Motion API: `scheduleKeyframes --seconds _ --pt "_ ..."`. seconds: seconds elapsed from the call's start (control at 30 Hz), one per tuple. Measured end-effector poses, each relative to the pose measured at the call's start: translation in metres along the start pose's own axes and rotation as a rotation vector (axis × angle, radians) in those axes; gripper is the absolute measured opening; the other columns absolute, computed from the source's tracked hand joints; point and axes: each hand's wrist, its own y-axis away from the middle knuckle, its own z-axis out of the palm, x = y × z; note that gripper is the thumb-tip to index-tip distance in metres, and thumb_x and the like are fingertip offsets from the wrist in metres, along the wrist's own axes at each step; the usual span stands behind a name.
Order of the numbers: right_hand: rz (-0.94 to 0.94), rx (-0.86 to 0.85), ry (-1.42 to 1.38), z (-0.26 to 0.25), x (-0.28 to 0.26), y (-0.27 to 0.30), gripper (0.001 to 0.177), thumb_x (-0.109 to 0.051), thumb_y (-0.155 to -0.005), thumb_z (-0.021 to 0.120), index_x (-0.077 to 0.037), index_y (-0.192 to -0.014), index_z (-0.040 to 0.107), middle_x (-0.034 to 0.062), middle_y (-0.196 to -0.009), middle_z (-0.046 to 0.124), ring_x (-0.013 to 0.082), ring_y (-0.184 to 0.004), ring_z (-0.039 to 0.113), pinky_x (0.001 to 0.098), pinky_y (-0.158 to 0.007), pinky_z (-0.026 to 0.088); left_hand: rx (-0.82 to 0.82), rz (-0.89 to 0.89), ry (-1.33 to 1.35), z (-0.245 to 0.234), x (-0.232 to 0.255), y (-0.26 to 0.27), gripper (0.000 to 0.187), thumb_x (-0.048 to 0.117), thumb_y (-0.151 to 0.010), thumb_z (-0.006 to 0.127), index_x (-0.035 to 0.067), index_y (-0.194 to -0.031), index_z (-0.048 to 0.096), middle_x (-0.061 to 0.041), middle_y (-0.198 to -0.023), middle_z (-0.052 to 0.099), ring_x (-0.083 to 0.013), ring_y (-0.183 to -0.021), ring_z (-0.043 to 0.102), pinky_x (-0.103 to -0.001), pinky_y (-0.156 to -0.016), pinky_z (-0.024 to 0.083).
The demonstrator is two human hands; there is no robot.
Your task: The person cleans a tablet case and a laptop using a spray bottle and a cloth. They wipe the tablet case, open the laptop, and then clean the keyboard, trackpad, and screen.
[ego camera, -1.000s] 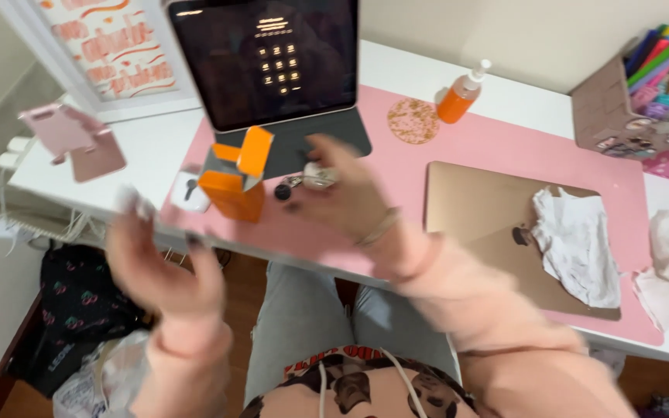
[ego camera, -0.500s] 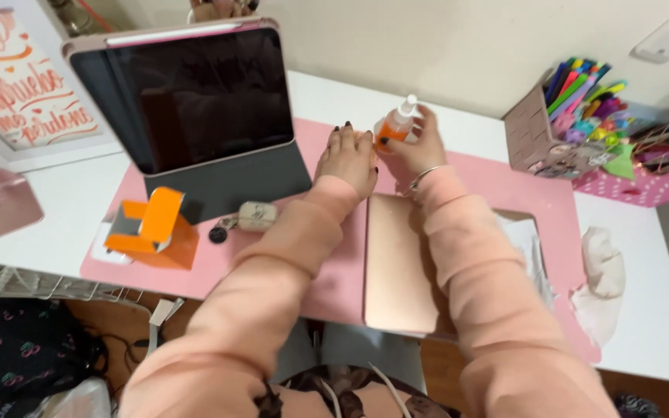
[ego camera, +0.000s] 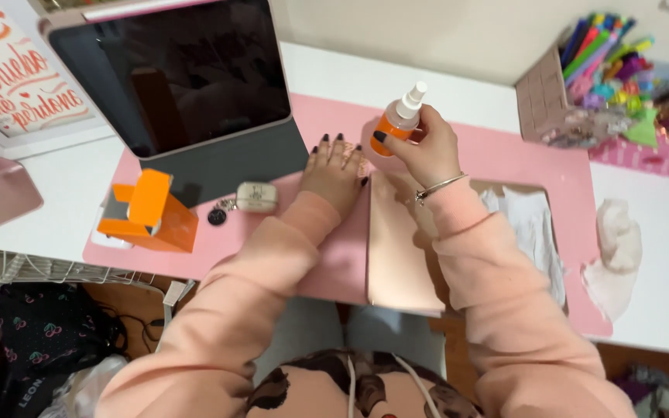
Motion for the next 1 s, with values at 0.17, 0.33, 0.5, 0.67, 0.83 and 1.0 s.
scheduleKeyframes --seconds 0.17,0.33,0.5,0.67,0.83,1.0 --pt "0.0 -0.021 -0.048 -0.008 -0.03 0.065 0.051 -0.021 -0.068 0.082 0.0 -0.107 0.056 0.0197 -0.103 0.065 0.0362 -0.098 0.064 0.042 -0.08 0.055 -0.075 0.04 0.002 -0.02 0.013 0.063 0.053 0.044 -0.093 0.043 0.017 -0.138 0.04 -0.015 -0.147 0.031 -0.0361 -0.139 0.02 -0.048 -0.112 0.02" --pt "0.116 0.05 -0.194 0.011 -0.052 0.126 0.047 -0.015 -0.066 0.083 -0.004 -0.105 0.058 0.0141 -0.1 0.066 0.029 -0.099 0.065 0.0338 -0.083 0.054 0.059 0.105 0.035 -0.023 0.013 0.127 0.058 0.046 -0.088 0.047 0.015 -0.137 0.044 -0.016 -0.144 0.037 -0.0349 -0.137 0.026 -0.052 -0.109 0.022" --pt "0.069 -0.096 -0.066 0.028 -0.031 0.146 0.056 -0.019 -0.06 0.087 -0.005 -0.107 0.06 0.0183 -0.097 0.067 0.0359 -0.095 0.065 0.0379 -0.078 0.057 0.016 0.204 -0.048 -0.04 0.005 0.18 0.101 0.06 -0.061 0.072 0.01 -0.141 0.036 -0.02 -0.147 0.03 -0.0382 -0.139 0.02 -0.055 -0.11 0.016" --pt "-0.244 -0.021 0.03 0.066 0.008 0.15 0.057 -0.018 -0.059 0.085 -0.012 -0.11 0.06 0.0131 -0.089 0.067 0.0313 -0.085 0.067 0.0348 -0.068 0.059 0.371 0.458 -0.117 -0.033 -0.012 0.21 0.071 0.039 -0.067 0.07 0.007 -0.127 0.05 -0.019 -0.131 0.049 -0.0367 -0.122 0.045 -0.053 -0.1 0.035" --pt "-0.206 -0.057 0.082 0.063 0.007 0.154 0.063 -0.018 -0.063 0.08 -0.012 -0.119 0.054 0.0162 -0.101 0.065 0.0354 -0.093 0.064 0.0401 -0.076 0.059 0.608 0.668 -0.012 -0.066 -0.008 0.223 0.026 0.026 -0.096 0.046 0.01 -0.105 0.064 -0.011 -0.108 0.066 -0.0285 -0.099 0.064 -0.04 -0.085 0.052" --pt "-0.332 -0.006 0.073 0.022 0.019 0.178 0.053 -0.031 -0.08 0.06 -0.011 -0.129 0.05 0.0093 -0.118 0.061 0.0264 -0.112 0.059 0.0352 -0.095 0.049 0.919 0.771 0.327 -0.105 0.05 0.197 0.006 0.001 -0.079 0.072 0.006 -0.081 0.075 -0.011 -0.084 0.072 -0.0296 -0.076 0.07 -0.04 -0.069 0.058"
